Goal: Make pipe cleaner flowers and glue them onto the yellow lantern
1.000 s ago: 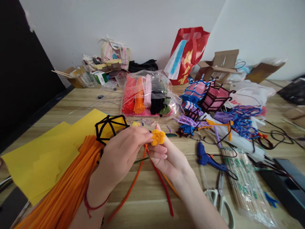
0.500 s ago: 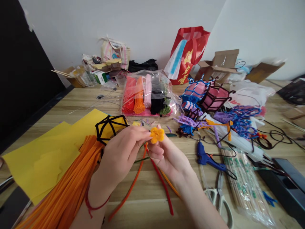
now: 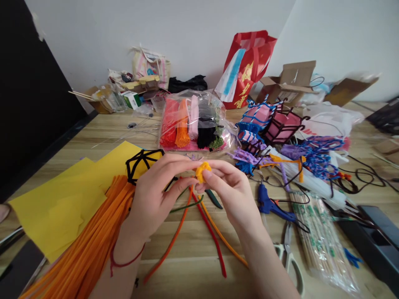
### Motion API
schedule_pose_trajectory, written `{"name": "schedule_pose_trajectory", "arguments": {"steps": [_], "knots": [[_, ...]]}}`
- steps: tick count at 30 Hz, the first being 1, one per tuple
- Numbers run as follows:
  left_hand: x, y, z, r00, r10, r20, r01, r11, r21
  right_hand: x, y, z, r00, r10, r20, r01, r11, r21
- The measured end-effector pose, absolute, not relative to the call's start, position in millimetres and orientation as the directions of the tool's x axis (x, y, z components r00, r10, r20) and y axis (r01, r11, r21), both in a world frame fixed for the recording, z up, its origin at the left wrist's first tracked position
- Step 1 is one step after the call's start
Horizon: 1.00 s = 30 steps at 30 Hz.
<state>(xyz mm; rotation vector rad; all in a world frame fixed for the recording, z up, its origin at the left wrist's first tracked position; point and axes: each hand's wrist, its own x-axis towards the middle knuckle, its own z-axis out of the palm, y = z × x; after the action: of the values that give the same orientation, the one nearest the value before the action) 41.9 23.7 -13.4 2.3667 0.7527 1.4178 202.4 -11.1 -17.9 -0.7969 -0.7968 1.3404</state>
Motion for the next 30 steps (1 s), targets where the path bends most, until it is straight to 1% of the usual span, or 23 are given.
{"name": "schedule_pose_trajectory", "arguments": {"steps": [3, 7, 10, 13, 16, 18, 22, 25, 30], "knots": [[46, 29, -18, 0.333, 0.572, 0.75, 0.162, -0.818, 0.552, 205, -12, -17, 0.003, 0.999, 0.033, -0.539, 0.03, -0.842], [51, 31, -22, 0.279, 0.618, 0.735, -0.025, -0.761, 0.649, 204, -14, -16, -0.068, 0.997, 0.022, -0.555, -0.019, -0.831], [52, 31, -23, 0.307, 0.598, 0.741, -0.067, -0.763, 0.643, 204, -15, -14, -0.101, 0.995, 0.01, -0.555, -0.048, -0.83], [52, 30, -22, 0.339, 0.574, 0.746, -0.085, -0.77, 0.632, 204, -16, -13, -0.085, 0.996, 0.002, -0.561, -0.046, -0.826], [55, 27, -23, 0.319, 0.606, 0.729, -0.114, -0.738, 0.665, 204, -17, -15, -0.066, 0.998, 0.013, -0.557, -0.026, -0.83], [58, 24, -25, 0.287, 0.665, 0.69, -0.162, -0.676, 0.719, 204, -17, -18, -0.059, 0.997, 0.045, -0.546, 0.005, -0.838], [66, 21, -31, 0.261, 0.785, 0.562, -0.331, -0.474, 0.816, 202, -19, -21, -0.012, 0.993, 0.115, -0.527, 0.091, -0.845], [69, 21, -34, 0.276, 0.828, 0.487, -0.415, -0.354, 0.838, 202, -21, -21, 0.036, 0.989, 0.144, -0.494, 0.143, -0.858], [74, 21, -32, 0.288, 0.851, 0.439, -0.502, -0.256, 0.826, 200, -22, -18, 0.085, 0.984, 0.157, -0.449, 0.178, -0.875]]}}
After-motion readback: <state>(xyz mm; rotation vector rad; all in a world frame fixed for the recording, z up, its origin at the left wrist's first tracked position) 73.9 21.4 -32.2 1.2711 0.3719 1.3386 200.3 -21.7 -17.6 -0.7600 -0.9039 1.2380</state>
